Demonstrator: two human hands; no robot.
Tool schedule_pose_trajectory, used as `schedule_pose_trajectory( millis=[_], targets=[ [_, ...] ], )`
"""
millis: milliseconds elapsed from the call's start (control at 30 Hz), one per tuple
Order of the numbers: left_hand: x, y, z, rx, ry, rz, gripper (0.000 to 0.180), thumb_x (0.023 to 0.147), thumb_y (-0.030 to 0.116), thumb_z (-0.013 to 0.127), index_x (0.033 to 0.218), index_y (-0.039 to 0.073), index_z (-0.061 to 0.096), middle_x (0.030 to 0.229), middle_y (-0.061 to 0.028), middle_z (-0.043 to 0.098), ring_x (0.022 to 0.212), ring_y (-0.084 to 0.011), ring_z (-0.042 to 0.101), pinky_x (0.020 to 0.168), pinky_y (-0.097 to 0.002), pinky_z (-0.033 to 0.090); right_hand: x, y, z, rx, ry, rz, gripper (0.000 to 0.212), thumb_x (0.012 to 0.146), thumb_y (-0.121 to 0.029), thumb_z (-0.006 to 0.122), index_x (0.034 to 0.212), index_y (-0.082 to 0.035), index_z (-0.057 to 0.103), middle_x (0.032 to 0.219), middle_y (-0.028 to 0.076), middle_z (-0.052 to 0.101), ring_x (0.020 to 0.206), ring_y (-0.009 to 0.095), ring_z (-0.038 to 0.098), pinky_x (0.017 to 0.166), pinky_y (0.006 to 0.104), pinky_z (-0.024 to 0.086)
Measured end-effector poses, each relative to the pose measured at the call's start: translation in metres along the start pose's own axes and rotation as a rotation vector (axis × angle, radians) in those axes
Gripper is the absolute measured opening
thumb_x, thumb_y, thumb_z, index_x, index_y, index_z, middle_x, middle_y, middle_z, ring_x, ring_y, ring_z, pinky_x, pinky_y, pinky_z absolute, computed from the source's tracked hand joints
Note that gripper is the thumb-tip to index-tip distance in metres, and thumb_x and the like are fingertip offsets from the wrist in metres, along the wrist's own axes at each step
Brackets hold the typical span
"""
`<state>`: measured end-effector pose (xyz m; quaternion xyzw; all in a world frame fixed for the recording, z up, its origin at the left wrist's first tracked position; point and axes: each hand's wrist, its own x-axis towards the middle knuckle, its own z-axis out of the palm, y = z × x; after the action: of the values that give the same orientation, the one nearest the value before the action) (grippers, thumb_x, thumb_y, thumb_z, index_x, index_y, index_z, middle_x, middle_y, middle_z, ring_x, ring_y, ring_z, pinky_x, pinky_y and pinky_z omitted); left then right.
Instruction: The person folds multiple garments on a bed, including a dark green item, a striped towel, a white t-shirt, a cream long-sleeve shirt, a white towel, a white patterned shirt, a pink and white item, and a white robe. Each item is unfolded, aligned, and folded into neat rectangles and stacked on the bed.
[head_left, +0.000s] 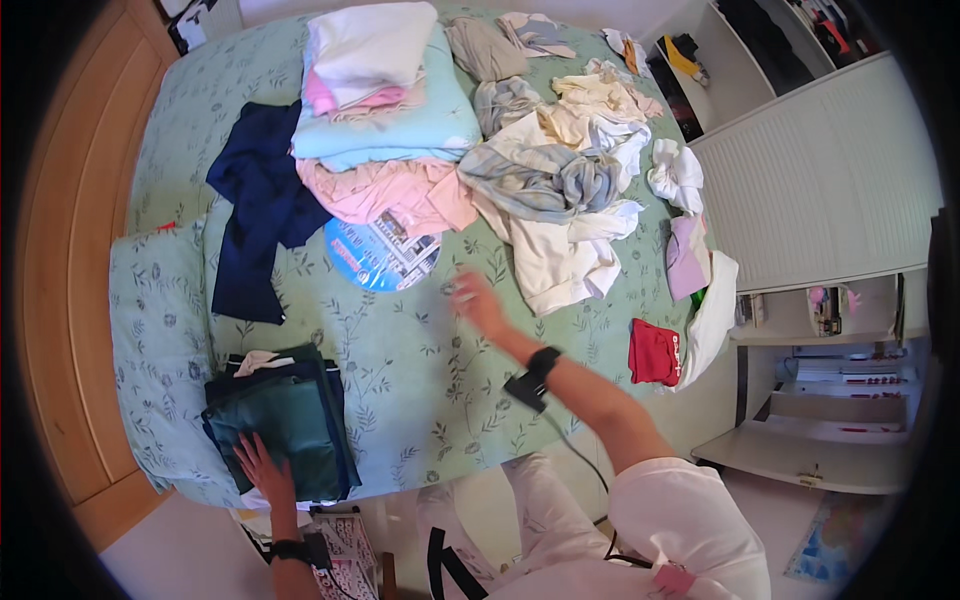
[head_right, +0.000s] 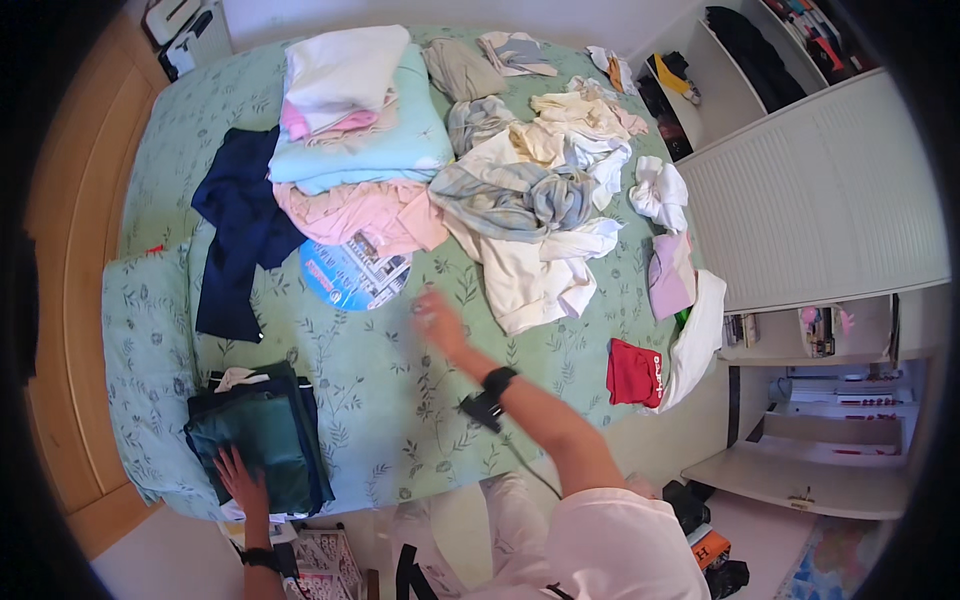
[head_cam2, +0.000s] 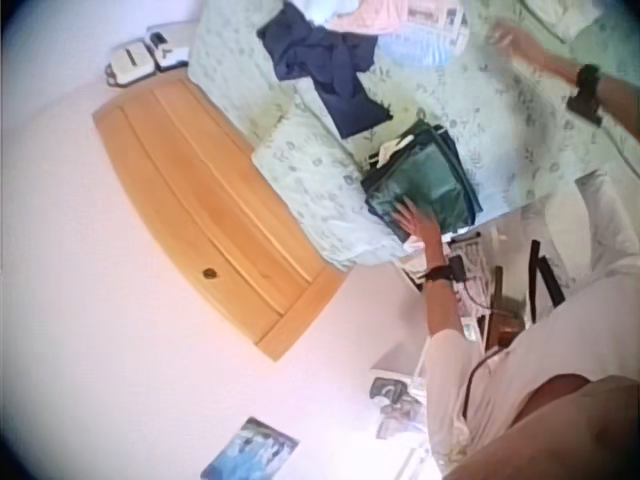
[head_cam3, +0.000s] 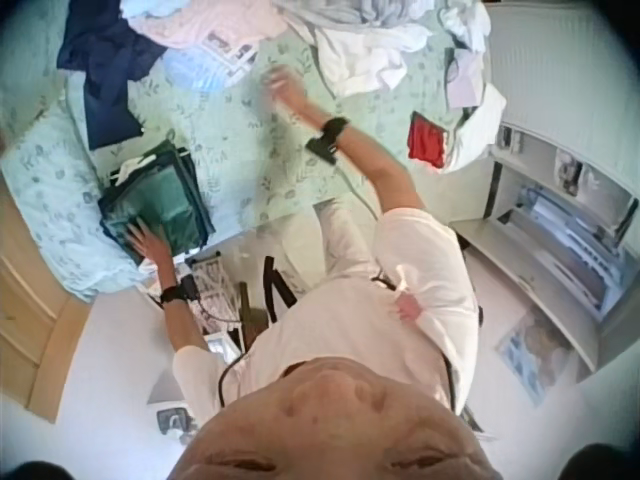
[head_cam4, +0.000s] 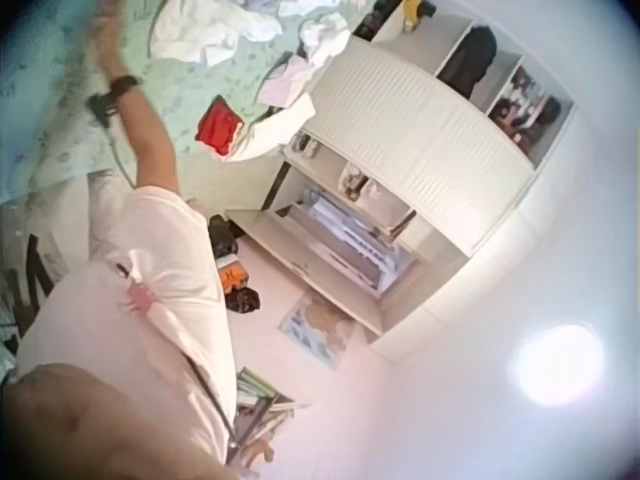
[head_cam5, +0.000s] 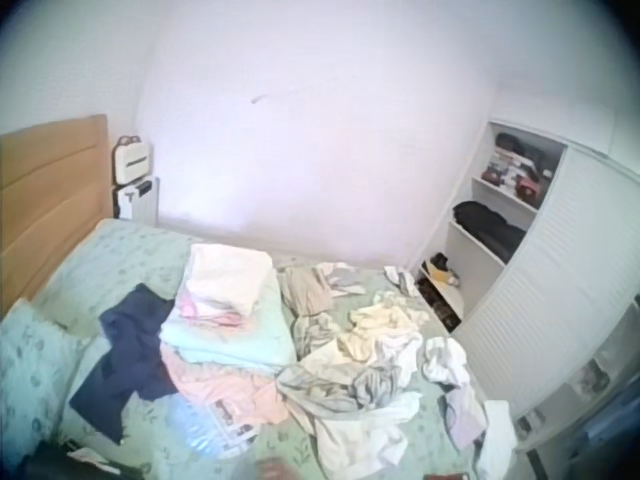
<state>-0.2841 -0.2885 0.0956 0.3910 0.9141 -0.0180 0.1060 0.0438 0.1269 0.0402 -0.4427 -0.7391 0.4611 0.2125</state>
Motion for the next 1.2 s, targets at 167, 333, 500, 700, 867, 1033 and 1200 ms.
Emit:
schedule_pose_trajectory(
  millis=[167, 333, 500, 700, 867, 1033, 1200],
  targets=[
    [-0.036, 0.054, 0.006, -0.392, 0.125, -0.045, 0.062, 0.07, 0.007, 0.066, 0.128, 0.005, 0.045, 0.139, -0.0189, 0.033, 0.128, -0.0378, 0.032, 0.105, -0.0442, 0.027, 0.095, 0.112, -0.232, -0.585, 1.119, 0.172, 0.068, 0.069, -0.023, 0.076, 0.123, 0.001, 0.042, 0.103, 0.018, 0.057, 0.082, 0.026, 0.06, 0.074, 0.0357, 0.048],
    [-0.045, 0.2, -0.004, -0.627, 0.115, 0.095, 0.044, 0.073, 0.004, 0.065, 0.115, 0.001, 0.054, 0.123, -0.0184, 0.051, 0.116, -0.0345, 0.046, 0.1, -0.041, 0.034, 0.137, 0.122, -0.319, 0.527, 0.683, 0.483, 0.053, 0.072, -0.021, 0.074, 0.11, 0.004, 0.048, 0.087, 0.013, 0.062, 0.065, 0.021, 0.061, 0.06, 0.0301, 0.05],
    [-0.008, 0.394, -0.016, -1.101, -0.253, 0.003, 0.046, 0.075, 0.011, 0.07, 0.117, 0.002, 0.054, 0.118, -0.0111, 0.056, 0.111, -0.0231, 0.051, 0.091, -0.0333, 0.042, 0.1, 0.048, -0.302, 0.441, 0.097, 0.322, 0.029, 0.08, -0.019, 0.068, 0.101, -0.003, 0.057, 0.074, 0.001, 0.058, 0.057, 0.009, 0.052, 0.048, 0.0221, 0.041],
    [0.036, 0.553, -0.061, -2.077, -1.109, -0.312, 0.046, 0.095, 0.025, 0.047, 0.134, 0.002, 0.037, 0.122, -0.0089, 0.052, 0.109, -0.0211, 0.051, 0.093, -0.0328, 0.041, -0.082, -0.033, -0.331, 0.241, -0.265, 0.08, 0.025, 0.084, -0.019, 0.063, 0.103, -0.004, 0.057, 0.07, 0.001, 0.057, 0.056, 0.01, 0.048, 0.051, 0.0268, 0.041],
    [-0.001, 0.6, -0.082, -1.831, -0.939, -0.296, 0.044, 0.089, 0.017, 0.056, 0.128, 0.001, 0.042, 0.116, -0.0084, 0.055, 0.103, -0.0215, 0.054, 0.09, -0.0332, 0.043, -0.152, -0.028, -0.354, 0.117, -0.505, 0.031, 0.022, 0.088, -0.017, 0.059, 0.104, -0.003, 0.057, 0.069, 0.0, 0.055, 0.061, 0.006, 0.05, 0.054, 0.0259, 0.041],
    [-0.047, 0.574, -0.125, -1.686, -0.862, -0.325, 0.046, 0.084, 0.01, 0.062, 0.126, 0.002, 0.045, 0.114, -0.008, 0.056, 0.098, -0.0181, 0.056, 0.085, -0.0315, 0.045, -0.126, 0.012, -0.369, 0.489, -0.369, 0.49, 0.03, 0.088, -0.035, 0.058, 0.101, -0.008, 0.06, 0.08, -0.001, 0.058, 0.068, 0.009, 0.054, 0.06, 0.0234, 0.043],
    [-0.074, 0.528, -0.188, -1.372, -1.006, 0.003, 0.037, 0.084, 0.01, 0.063, 0.119, 0.002, 0.052, 0.107, -0.0044, 0.06, 0.096, -0.0136, 0.056, 0.082, -0.0296, 0.046, -0.056, 0.01, -0.332, 0.683, -0.347, 0.676, 0.046, 0.087, -0.042, 0.057, 0.12, -0.011, 0.047, 0.103, 0.002, 0.056, 0.085, 0.011, 0.057, 0.072, 0.023, 0.044]
  ],
)
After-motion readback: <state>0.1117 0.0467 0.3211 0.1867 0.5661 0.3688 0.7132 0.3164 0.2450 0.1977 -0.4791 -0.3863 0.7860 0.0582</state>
